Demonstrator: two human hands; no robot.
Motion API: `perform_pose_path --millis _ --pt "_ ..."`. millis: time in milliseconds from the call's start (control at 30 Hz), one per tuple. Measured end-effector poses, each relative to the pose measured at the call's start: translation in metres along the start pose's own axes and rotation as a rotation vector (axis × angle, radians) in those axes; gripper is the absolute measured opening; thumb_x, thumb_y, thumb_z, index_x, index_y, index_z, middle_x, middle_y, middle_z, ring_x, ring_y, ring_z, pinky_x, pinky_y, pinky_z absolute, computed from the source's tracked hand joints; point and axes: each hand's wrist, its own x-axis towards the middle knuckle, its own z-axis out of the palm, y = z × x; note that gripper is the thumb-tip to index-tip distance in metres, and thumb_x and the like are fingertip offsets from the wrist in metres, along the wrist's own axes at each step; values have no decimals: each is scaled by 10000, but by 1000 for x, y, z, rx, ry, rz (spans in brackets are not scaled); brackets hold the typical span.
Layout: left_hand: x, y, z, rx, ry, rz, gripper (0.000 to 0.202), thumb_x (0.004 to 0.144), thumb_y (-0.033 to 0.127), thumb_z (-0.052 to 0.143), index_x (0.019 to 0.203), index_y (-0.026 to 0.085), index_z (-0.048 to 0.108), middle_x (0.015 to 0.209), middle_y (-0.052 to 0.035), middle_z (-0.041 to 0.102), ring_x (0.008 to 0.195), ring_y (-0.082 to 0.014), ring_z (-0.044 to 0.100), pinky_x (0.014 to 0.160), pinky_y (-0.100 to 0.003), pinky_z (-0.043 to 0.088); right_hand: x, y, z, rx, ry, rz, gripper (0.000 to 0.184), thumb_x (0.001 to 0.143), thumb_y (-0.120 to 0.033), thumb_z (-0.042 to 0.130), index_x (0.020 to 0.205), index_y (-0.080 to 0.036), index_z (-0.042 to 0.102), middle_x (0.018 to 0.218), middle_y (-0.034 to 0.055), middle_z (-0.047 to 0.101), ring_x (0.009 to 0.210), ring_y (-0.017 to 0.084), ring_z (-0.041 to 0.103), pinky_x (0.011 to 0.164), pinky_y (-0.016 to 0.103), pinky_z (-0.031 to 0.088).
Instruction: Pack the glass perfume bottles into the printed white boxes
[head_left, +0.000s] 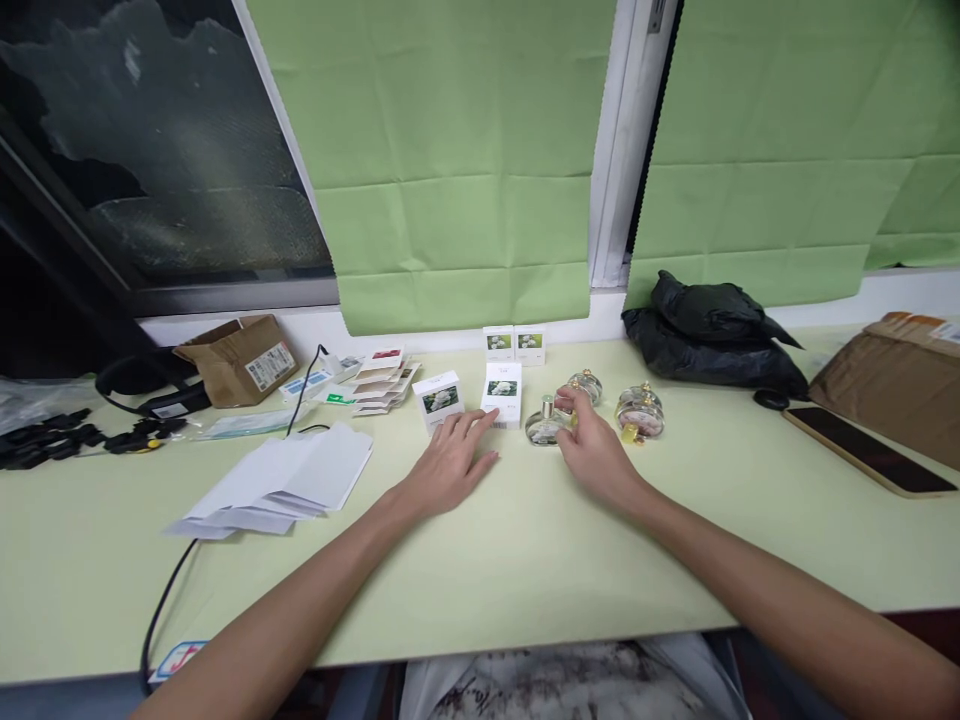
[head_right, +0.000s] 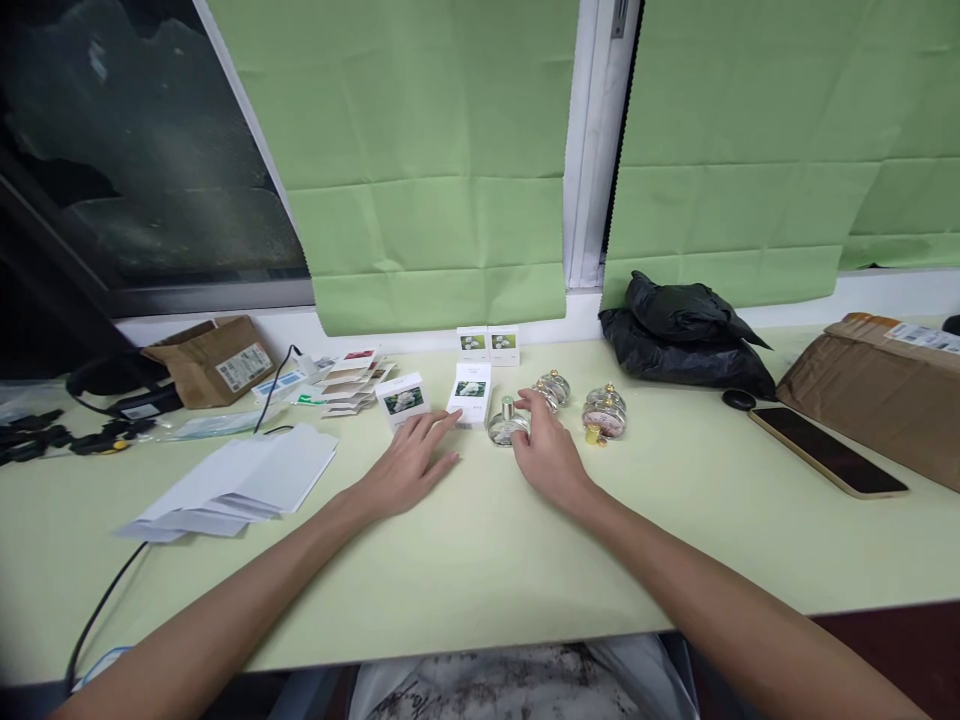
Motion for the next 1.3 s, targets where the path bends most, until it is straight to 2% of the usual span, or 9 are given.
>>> perform_pose_path --millis 233,367,533,633,767,967,1100,1200,1300 --pt "1 -1 -2 55 83 13 428 1085 419 522 1484 277 578 1589 -124 471 1480 -363 401 1177 -586 442 0 -1 2 -88 -16 -9 549 904 -201 550 1448 -228 477 1430 119 671 853 252 696 806 408 538" --pt "3 1 -4 -9 99 15 415 1091 400 519 1476 246 530 1402 -119 648 1444 -321 454 1135 -531 491 1 3 5 -95 -19 -38 531 912 -247 598 1429 -232 478 1437 117 640 873 244 681 836 402 523" --pt "2 5 -5 32 100 11 486 1046 507 586 1478 286 561 1298 -113 625 1270 -334 549 1063 -529 510 2 6 5 -124 -38 -63 375 945 -295 608 1309 -230 544 1364 113 618 852 231 651 857 406 504" --pt "3 5 -6 30 120 -7 393 993 571 648 1213 249 696 1309 -115 602 1260 -343 553 1064 -528 495 2 6 3 -151 -57 -61 212 980 -336 581 1170 -243 588 1260 85 622 835 223 639 804 381 484" --pt "3 3 -7 -49 131 -59 408 908 608 743 947 222 617 1352 -101 625 1273 -333 576 1095 -516 456 3 5 3 -158 -54 -47 155 992 -358 577 1101 -248 592 1199 62 641 835 218 636 765 353 452" --pt "-5 14 -10 39 58 -133 516 935 366 670 1417 276 510 1538 -108 562 1361 -400 469 1039 -566 411 5 6 2 -151 -65 -41 177 990 -377 597 1112 -249 599 1169 51 692 940 238 658 764 330 434" --pt "-11 23 -15 71 8 -112 617 844 103 537 1431 291 507 1533 -81 570 1382 -384 435 1019 -541 383 5 6 2 -207 -80 -42 234 981 -420 633 1127 -241 602 1193 72 692 994 262 663 778 332 431" --pt "-12 23 -17 55 22 -87 533 882 160 572 1400 282 530 1435 -97 613 1388 -358 454 1076 -539 352 4 6 1 -233 -107 -38 236 987 -423 631 1130 -238 596 1175 79 704 984 271 668 768 331 431" --pt "-11 19 -12 78 47 -86 552 930 422 705 1431 275 523 1436 -134 606 1342 -381 485 1073 -569 351 4 6 1 -236 -114 -35 225 995 -406 623 1147 -244 598 1147 75 718 975 275 677 764 332 440"
